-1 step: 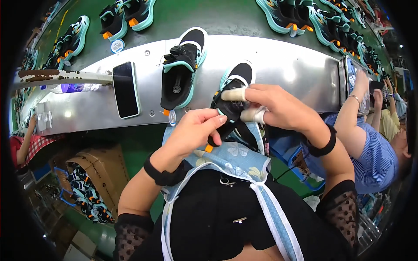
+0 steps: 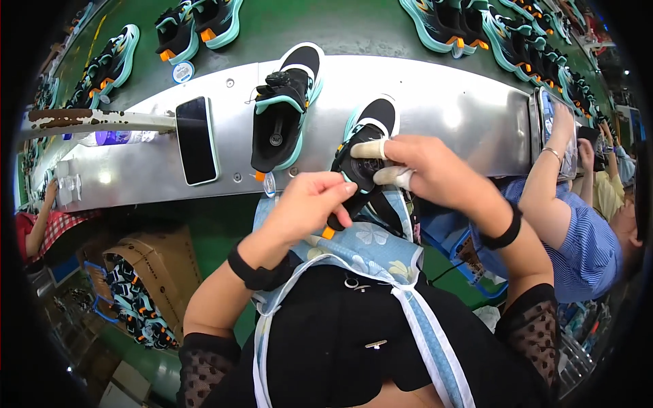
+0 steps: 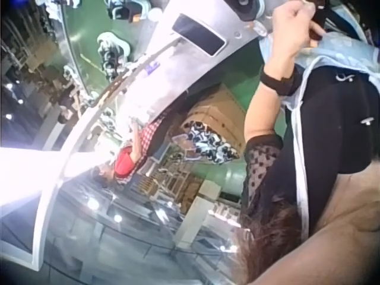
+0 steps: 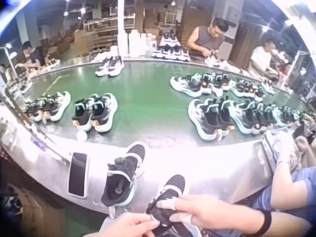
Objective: Cleaning and assembling shoes on a factory production line.
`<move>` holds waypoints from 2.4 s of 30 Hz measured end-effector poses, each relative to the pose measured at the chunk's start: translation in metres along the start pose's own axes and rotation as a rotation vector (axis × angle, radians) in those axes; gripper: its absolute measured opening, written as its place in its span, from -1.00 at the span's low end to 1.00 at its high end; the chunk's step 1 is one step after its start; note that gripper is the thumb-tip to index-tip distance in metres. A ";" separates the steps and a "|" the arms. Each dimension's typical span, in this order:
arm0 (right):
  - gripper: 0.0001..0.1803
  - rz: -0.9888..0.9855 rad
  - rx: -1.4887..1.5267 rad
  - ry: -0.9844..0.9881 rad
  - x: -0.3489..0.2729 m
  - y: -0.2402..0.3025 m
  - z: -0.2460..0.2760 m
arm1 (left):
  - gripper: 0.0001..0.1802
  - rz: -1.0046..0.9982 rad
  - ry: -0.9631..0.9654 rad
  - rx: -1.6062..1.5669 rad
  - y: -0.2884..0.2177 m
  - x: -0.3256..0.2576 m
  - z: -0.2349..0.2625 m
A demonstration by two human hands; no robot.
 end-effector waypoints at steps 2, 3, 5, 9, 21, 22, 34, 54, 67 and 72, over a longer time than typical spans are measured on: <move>-0.59 -0.037 -0.094 -0.200 -0.010 0.006 -0.013 | -0.71 -0.055 -0.062 0.151 0.003 0.001 -0.007; -0.59 -0.032 -0.096 -0.197 -0.011 0.009 -0.013 | -0.71 -0.064 -0.068 0.152 0.004 0.000 -0.008; -0.58 -0.100 -0.260 -0.122 -0.010 0.014 -0.005 | -0.71 -0.065 -0.053 0.165 0.002 0.001 -0.007; -0.60 -0.097 -0.406 0.067 0.008 0.029 0.005 | -0.73 -0.076 -0.080 0.210 0.006 -0.001 -0.007; -0.22 0.054 -0.121 -0.062 0.103 -0.004 0.069 | -0.87 -0.663 -0.938 0.614 -0.012 -0.036 0.057; -0.20 0.055 -0.088 -0.010 0.119 -0.005 0.064 | -0.82 -0.681 -0.920 0.550 -0.008 -0.024 0.066; -0.52 0.170 -0.382 -0.011 0.112 0.015 0.013 | -0.74 -0.493 -0.787 0.203 -0.028 0.009 0.073; -0.47 -0.175 0.148 0.238 -0.008 0.018 0.038 | -0.92 -0.488 -0.315 0.700 -0.048 -0.053 0.040; -0.65 -0.119 -0.257 -0.351 -0.024 0.029 -0.020 | -0.74 -0.799 -0.263 1.149 -0.051 0.005 0.037; -0.64 -0.170 -0.240 -0.411 -0.027 0.020 -0.019 | -0.67 -0.767 -0.199 0.666 -0.039 0.004 0.044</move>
Point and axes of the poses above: each hand's wrist, its own x-axis towards the middle knuckle, its own z-axis out of the back of the hand, y = z × x, the point moved 1 cm from there along x, towards the middle knuckle, and after that the axes turned 3 degrees about y, right-handed, at the moved point
